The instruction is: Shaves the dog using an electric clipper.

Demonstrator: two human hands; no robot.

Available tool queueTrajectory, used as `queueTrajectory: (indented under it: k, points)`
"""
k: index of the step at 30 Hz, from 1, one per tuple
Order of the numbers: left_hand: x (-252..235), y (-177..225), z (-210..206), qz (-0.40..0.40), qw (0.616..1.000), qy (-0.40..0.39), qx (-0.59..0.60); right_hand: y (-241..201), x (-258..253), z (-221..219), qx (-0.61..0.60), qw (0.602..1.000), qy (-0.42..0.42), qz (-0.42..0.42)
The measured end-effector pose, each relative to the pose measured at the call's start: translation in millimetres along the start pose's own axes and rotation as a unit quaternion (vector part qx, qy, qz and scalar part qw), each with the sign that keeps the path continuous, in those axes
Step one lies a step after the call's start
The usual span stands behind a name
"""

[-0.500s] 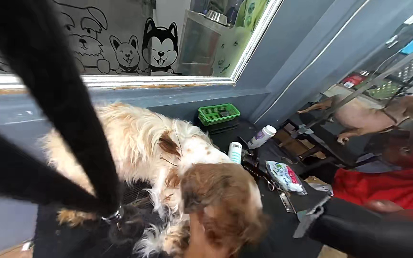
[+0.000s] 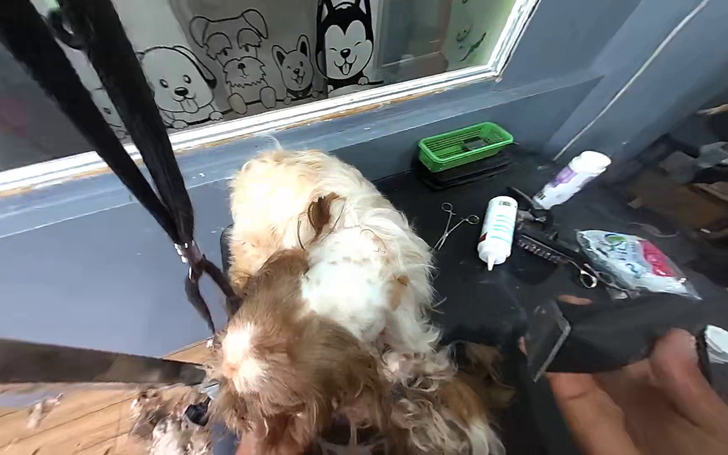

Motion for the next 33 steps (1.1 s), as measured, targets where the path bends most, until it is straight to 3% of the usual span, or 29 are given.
queueTrajectory:
  k: [3,7,8,10,11,13,16,18,20,23,26,29,33]
  points:
    - [1.5,-7.7,4.5,-0.038,0.994,0.098,0.016,15.9,-7.4,6.5,0.001,0.998,0.03,-0.046]
    - [-18.5,-27.1,-1.6,-0.079,0.988,-0.109,0.077,22.5,-22.5,7.8,-0.02,0.995,-0.03,-0.097]
    - [-17.9,-34.5,-5.1,-0.068,0.987,-0.104,0.103,23.5,-26.1,4.4,-0.038,0.99,-0.062,-0.118]
    - [-4.5,-43.0,-27.4,0.006,0.986,0.14,0.093,24.4,-32.9,1.6,-0.059,0.983,-0.101,-0.141]
    - [2.2,-47.7,-35.6,0.042,0.976,0.204,0.063,25.3,-36.5,4.3,-0.06,0.982,-0.105,-0.145]
    - [7.9,-64.3,-30.7,0.066,0.963,0.252,0.071,29.8,-44.9,20.4,-0.034,0.986,-0.064,-0.15]
    - [7.9,-84.7,-4.2,0.037,0.975,0.201,0.087,43.6,-57.3,67.7,0.071,0.978,0.122,-0.154]
    - [8.2,-81.8,-11.7,0.018,0.987,0.146,0.062,52.2,-64.4,98.6,0.168,0.951,0.201,-0.166]
    - [9.6,-81.6,-7.9,-0.018,0.987,0.158,0.035,55.3,-69.8,119.8,0.292,0.922,0.205,-0.153]
    - [20.0,-77.7,7.8,-0.08,0.976,0.197,-0.05,54.8,-73.1,131.2,0.445,0.872,0.147,-0.144]
    - [17.2,-74.4,7.6,-0.072,0.979,0.193,0.0,53.0,-71.7,122.0,0.574,0.805,0.049,-0.139]
    - [16.6,-75.1,24.2,-0.097,0.986,0.132,-0.023,52.8,-67.7,105.3,0.685,0.724,-0.014,-0.081]
    - [24.7,-73.9,14.3,-0.079,0.972,0.217,-0.043,50.1,-60.6,71.2,0.747,0.654,-0.109,0.048]
Point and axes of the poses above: each hand's wrist, its own x-axis away from the middle knuckle, its own z-axis out of the back of the hand, y = z × x, the point moved 8 cm from there along -x, towards the middle knuckle, and after that the axes turned 13 degrees about -x, right-handed, at the moved point
